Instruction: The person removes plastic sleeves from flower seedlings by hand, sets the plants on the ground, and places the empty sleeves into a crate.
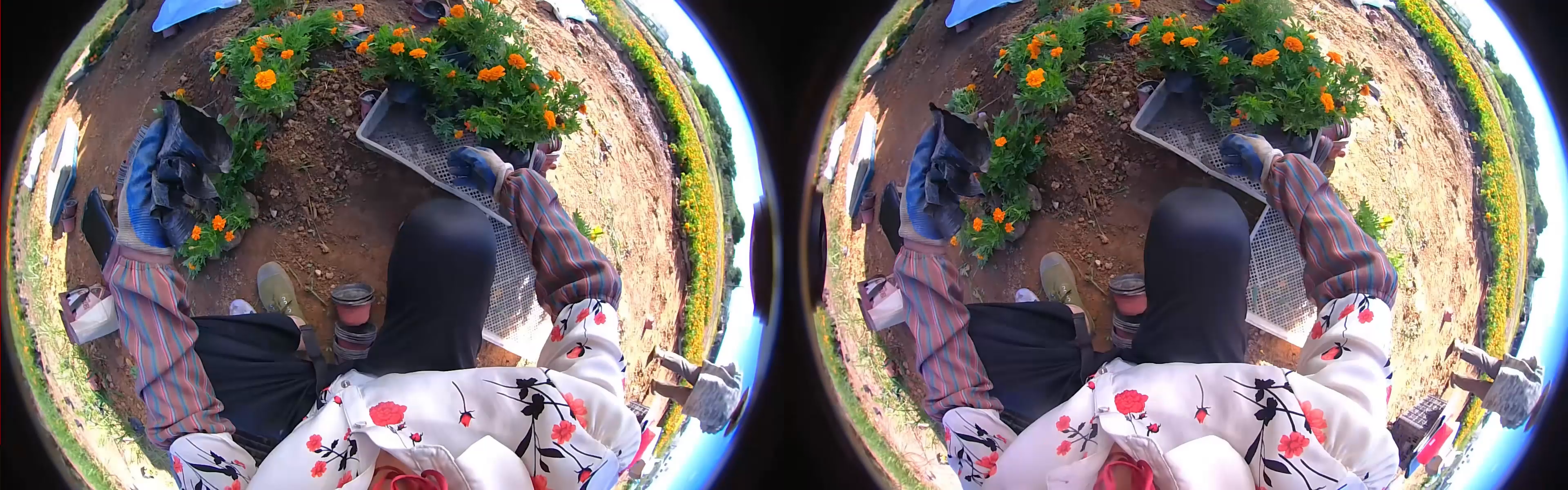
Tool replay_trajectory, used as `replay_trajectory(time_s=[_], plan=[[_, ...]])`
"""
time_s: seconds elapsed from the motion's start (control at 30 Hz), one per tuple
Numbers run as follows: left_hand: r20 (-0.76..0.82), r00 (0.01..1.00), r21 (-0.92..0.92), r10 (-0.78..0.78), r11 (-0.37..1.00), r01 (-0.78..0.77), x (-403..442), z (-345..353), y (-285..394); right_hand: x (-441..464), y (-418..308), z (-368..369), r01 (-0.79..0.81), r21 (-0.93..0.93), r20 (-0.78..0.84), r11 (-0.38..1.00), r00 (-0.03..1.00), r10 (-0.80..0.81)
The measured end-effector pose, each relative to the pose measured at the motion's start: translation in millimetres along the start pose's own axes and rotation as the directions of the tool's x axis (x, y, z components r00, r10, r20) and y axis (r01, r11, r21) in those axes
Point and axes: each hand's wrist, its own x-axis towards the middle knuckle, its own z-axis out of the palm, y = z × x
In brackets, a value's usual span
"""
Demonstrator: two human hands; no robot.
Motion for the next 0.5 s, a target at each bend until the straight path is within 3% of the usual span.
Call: replay_trajectory(time_s=[0.03, 0.07, 0.1, 0.17, 0.2, 0.23, 0.3, 0.37, 0.4, 0.43, 0.5], plan=[[0.046, 0.995, -0.015, -0.092, 0.996, 0.093, 1, 8, -2, 14, 10, -3, -0.003, 0.015, 0.002, 1.0, 1.0, 0.003], [0.029, 0.992, 0.13, -0.125, 0.984, 0.12, 1, 14, -4, 33, 19, -4, -0.043, 0.16, 0.052, 0.986, 0.998, 0.036], [0.03, 0.991, 0.14, -0.132, 0.982, 0.126, 2, 18, -7, 42, 22, 2, -0.089, 0.296, 0.106, 0.951, 0.993, 0.06], [0.24, 0.969, 0.283, -0.058, 0.959, -0.013, 5, 24, -12, 60, 20, 23, -0.106, 0.323, 0.095, 0.941, 0.992, 0.08], [0.272, 0.958, 0.234, -0.087, 0.972, 0.022, 6, 33, -13, 71, 18, 38, -0.061, 0.464, 0.005, 0.884, 0.998, 0.066], [0.266, 0.96, 0.238, -0.086, 0.971, 0.021, 6, 37, -17, 82, 14, 51, -0.003, 0.589, -0.085, 0.808, 0.994, 0.066], [0.071, 0.995, 0.226, -0.072, 0.973, 0.054, 7, 44, -24, 105, 6, 64, 0.019, 0.684, -0.062, 0.729, 0.998, 0.033], [0.066, 0.994, 0.218, -0.085, 0.974, 0.068, 6, 49, -25, 137, 2, 73, 0.272, 0.82, -0.258, 0.504, 0.961, -0.099], [0.101, 0.983, 0.128, -0.151, 0.982, 0.137, 7, 47, -25, 157, 6, 71, 0.36, 0.836, -0.318, 0.414, 0.933, -0.169], [0.142, 0.967, 0.04, -0.212, 0.977, 0.208, 7, 46, -26, 178, 7, 68, 0.349, 0.842, -0.307, 0.412, 0.937, -0.165], [0.093, 0.975, 0.074, -0.201, 0.978, 0.195, 6, 55, -28, 215, 11, 54, 0.351, 0.894, -0.367, 0.279, 0.93, 0.005]])
